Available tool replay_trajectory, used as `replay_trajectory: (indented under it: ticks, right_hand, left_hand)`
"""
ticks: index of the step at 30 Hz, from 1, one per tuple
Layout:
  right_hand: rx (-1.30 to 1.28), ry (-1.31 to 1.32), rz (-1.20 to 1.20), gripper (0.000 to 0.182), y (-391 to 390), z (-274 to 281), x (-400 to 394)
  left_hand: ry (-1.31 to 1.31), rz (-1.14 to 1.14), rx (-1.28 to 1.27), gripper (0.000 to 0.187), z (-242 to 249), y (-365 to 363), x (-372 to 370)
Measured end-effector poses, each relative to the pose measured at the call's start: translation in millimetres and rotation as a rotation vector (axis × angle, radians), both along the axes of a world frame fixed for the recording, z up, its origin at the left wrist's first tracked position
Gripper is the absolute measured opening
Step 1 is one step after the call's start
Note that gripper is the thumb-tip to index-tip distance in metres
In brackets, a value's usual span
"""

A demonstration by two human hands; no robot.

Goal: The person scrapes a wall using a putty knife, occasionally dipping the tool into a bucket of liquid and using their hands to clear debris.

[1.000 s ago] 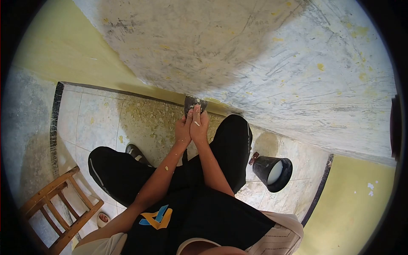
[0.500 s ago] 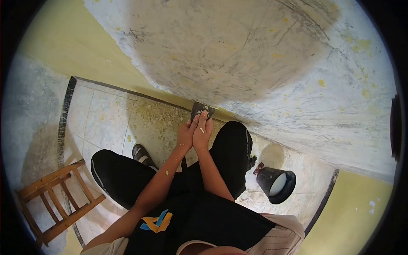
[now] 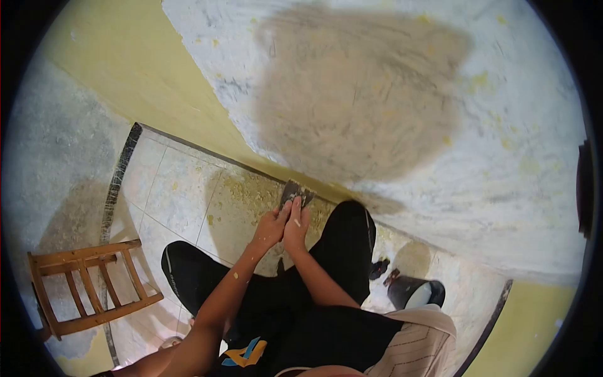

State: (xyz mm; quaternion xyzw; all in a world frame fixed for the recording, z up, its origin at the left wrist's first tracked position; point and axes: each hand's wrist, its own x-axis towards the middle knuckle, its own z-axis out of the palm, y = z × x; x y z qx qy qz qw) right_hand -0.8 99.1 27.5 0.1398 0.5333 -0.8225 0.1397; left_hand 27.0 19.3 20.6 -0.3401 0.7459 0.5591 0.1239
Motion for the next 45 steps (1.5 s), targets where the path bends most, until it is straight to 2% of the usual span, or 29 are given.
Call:
replay_trajectory:
  ticks: [1, 3, 5, 7, 9, 13, 15, 16, 19, 20, 22, 25, 27, 29, 30, 35, 38, 40, 43, 44, 45]
  right_hand:
    - [0.01, -0.009, -0.024, 0.041, 3.5, -4.0, 5.3]
    - [0.058, 0.043, -0.087, 0.04, 1.5, -12.2, -3.6]
    - [0.072, 0.084, -0.115, 0.039, -6.5, -18.2, -6.6]
    - [0.085, 0.127, -0.144, 0.038, -13.7, -23.9, -10.4]
    - [0.006, 0.139, -0.074, 0.037, -22.2, -20.7, -15.2]
    - [0.139, 0.262, -0.167, 0.036, -20.1, -3.9, -8.5]
    - [0.197, 0.222, -0.238, 0.036, -13.2, -10.5, -5.5]
    - [0.2, 0.195, -0.247, 0.036, -9.8, 10.4, 3.1]
    - [0.335, 0.177, -0.222, 0.038, -2.8, 2.0, 25.1]
    - [0.306, 0.209, -0.201, 0.039, -1.7, -3.5, 28.9]
    - [0.342, 0.19, -0.207, 0.039, 3.4, 2.1, 36.7]
    - [0.393, 0.149, -0.208, 0.04, 12.6, -0.3, 39.1]
    - [0.411, 0.122, -0.22, 0.04, 16.7, 0.4, 35.1]
    - [0.631, 0.16, -0.218, 0.045, 14.6, 9.3, 25.8]
    - [0.658, 0.216, -0.158, 0.05, 20.0, -1.3, 17.2]
    - [0.488, 0.162, -0.156, 0.051, 30.4, -25.3, -8.8]
    - [0.554, 0.214, -0.182, 0.051, 33.9, -50.0, -22.0]
    - [0.467, 0.284, -0.199, 0.052, 34.7, -55.3, -32.4]
    - [0.453, 0.271, -0.22, 0.053, 40.1, -73.7, -47.7]
    - [0.453, 0.269, -0.205, 0.053, 42.4, -81.5, -52.5]
    - [0.473, 0.32, -0.22, 0.053, 43.6, -90.6, -55.9]
  left_hand:
    - [-0.009, -0.024, 0.01, 0.074, -1.8, 6.7, 4.1]
    - [0.195, 0.048, 0.056, 0.074, -1.9, 12.8, -0.8]
    - [0.238, 0.01, 0.097, 0.074, -11.7, 5.0, -3.3]
    - [0.282, -0.03, 0.137, 0.075, 3.3, -4.8, -7.6]
    - [0.062, -0.093, 0.255, 0.072, 18.7, -19.9, -9.4]
    - [0.11, -0.182, 0.194, 0.076, 2.7, -19.1, -17.8]
    - [0.38, -0.167, 0.221, 0.076, -7.3, -7.7, -17.3]
    - [0.332, -0.226, 0.311, 0.073, -6.5, -7.6, -16.3]
    - [0.275, -0.225, 0.44, 0.071, 4.4, -3.3, 1.5]
    - [0.254, -0.226, 0.482, 0.07, 8.5, -0.6, 6.7]
    - [0.227, -0.108, 0.617, 0.068, 8.6, 7.8, 12.6]
    - [0.183, -0.117, 0.65, 0.07, -0.1, 20.3, 16.9]
    - [0.101, -0.175, 0.657, 0.079, -5.4, 21.7, 13.7]
    - [0.04, -0.148, 0.576, 0.085, -7.4, 25.1, 6.0]
    - [-0.015, -0.061, 0.615, 0.09, -4.4, 28.0, 2.8]
    - [0.012, -0.115, 0.551, 0.091, -37.9, 34.4, -26.2]
    - [0.068, -0.076, 0.428, 0.088, -59.9, 44.8, -37.1]
    - [0.374, 0.003, 0.329, 0.085, -67.9, 53.1, -44.0]
    - [0.518, 0.017, 0.262, 0.079, -81.3, 62.5, -58.2]
    - [0.515, 0.032, 0.26, 0.079, -86.8, 60.8, -65.1]
    - [0.416, -0.072, 0.262, 0.078, -95.4, 54.3, -70.9]
